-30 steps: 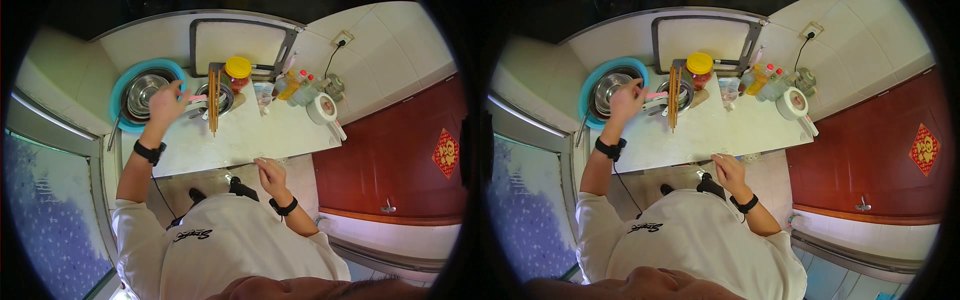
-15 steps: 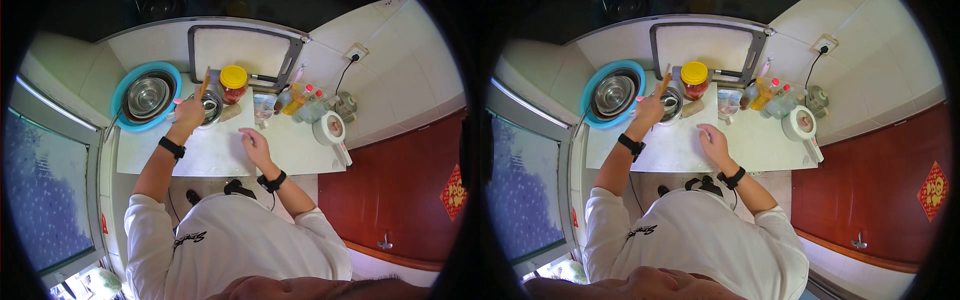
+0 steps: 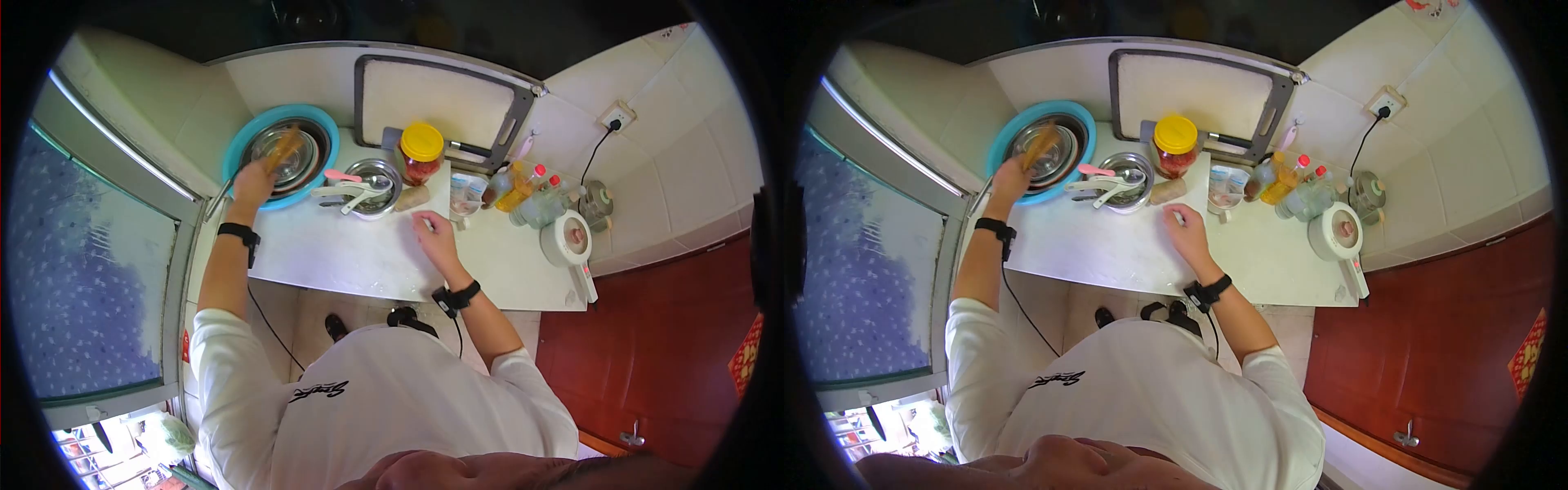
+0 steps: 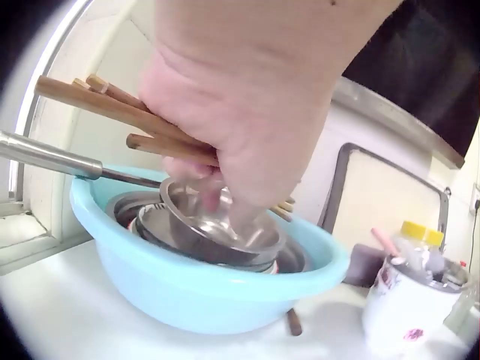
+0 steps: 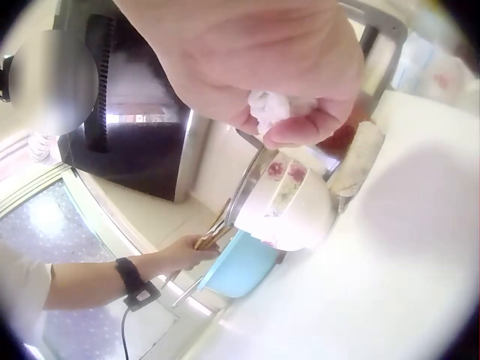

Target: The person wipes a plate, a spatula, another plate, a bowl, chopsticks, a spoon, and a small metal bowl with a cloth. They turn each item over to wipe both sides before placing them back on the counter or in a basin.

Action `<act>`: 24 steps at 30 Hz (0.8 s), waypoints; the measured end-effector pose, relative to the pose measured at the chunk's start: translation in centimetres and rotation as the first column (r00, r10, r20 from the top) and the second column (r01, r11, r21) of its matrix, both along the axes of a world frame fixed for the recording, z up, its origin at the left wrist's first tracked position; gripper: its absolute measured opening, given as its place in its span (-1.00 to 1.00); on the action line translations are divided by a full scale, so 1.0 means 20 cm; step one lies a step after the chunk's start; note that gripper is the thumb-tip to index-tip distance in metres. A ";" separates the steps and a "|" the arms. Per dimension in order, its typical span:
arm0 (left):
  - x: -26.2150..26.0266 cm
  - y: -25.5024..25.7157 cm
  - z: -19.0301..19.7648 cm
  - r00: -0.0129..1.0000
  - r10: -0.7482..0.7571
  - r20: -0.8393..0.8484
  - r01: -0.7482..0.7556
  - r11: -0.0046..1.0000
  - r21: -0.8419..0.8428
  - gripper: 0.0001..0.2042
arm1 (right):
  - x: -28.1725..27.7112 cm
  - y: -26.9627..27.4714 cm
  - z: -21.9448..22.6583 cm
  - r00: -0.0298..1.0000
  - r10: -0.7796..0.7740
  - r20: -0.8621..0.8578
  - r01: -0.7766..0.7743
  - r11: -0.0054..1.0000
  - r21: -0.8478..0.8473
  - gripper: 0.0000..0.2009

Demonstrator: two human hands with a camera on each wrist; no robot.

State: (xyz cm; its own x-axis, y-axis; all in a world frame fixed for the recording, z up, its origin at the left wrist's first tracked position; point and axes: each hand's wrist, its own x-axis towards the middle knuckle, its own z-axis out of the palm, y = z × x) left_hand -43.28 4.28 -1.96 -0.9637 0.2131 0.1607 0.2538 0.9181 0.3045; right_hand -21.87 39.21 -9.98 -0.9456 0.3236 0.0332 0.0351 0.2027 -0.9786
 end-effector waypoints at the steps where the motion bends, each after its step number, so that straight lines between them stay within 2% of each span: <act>1: -0.02 -0.01 -0.02 0.996 -0.089 0.000 0.089 0.995 -0.053 -0.67 | 0.03 0.00 -0.02 0.997 -0.033 -0.064 0.034 0.999 0.004 -0.79; 2: -0.04 -0.03 -0.05 0.996 -0.085 -0.010 0.084 0.995 -0.049 -0.67 | 0.07 0.01 -0.03 0.996 -0.059 -0.062 0.060 0.998 0.012 -0.80; 4: -0.05 -0.02 -0.05 0.976 -0.192 0.099 0.206 0.967 -0.148 -0.64 | 0.13 0.03 -0.05 0.994 -0.078 -0.071 0.080 0.996 0.027 -0.80; 6: -0.06 -0.02 -0.05 0.972 -0.218 0.093 0.230 0.959 -0.165 -0.65 | 0.19 0.03 -0.07 0.985 -0.170 -0.001 0.170 0.985 -0.034 -0.81; 9: -0.11 -0.06 -0.11 0.958 -0.280 0.070 0.288 0.938 -0.192 -0.65 | 0.25 -0.01 -0.08 0.975 -0.217 0.037 0.220 0.973 -0.065 -0.81; 11: -0.10 -0.06 -0.12 0.942 -0.335 -0.036 0.329 0.938 -0.110 -0.67 | 0.28 -0.03 -0.06 0.973 -0.224 0.062 0.227 0.972 -0.058 -0.82; 12: -0.09 -0.06 -0.11 0.941 -0.336 -0.039 0.331 0.938 -0.106 -0.67 | 0.29 -0.04 -0.06 0.970 -0.236 0.053 0.239 0.970 -0.051 -0.82; 14: -0.07 -0.06 -0.10 0.939 -0.325 -0.108 0.333 0.941 0.062 -0.70 | 0.31 -0.05 -0.07 0.967 -0.250 0.045 0.252 0.967 -0.042 -0.81; 17: -0.08 -0.06 -0.11 0.945 -0.296 -0.143 0.318 0.933 0.167 -0.73 | 0.32 -0.07 -0.04 0.957 -0.285 0.051 0.287 0.958 -0.031 -0.81; 24: -0.03 -0.06 -0.12 0.946 -0.303 -0.115 0.319 0.933 0.166 -0.74 | 0.35 -0.05 -0.04 0.953 -0.302 0.008 0.302 0.953 0.039 -0.81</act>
State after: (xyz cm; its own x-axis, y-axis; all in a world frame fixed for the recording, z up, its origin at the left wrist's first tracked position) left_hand -43.94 3.11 -4.44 -0.8345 0.4599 0.3036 0.5505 0.7205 0.4217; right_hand -14.92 38.23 -10.70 -0.8042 0.5931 0.0380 0.1138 0.2165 -0.9696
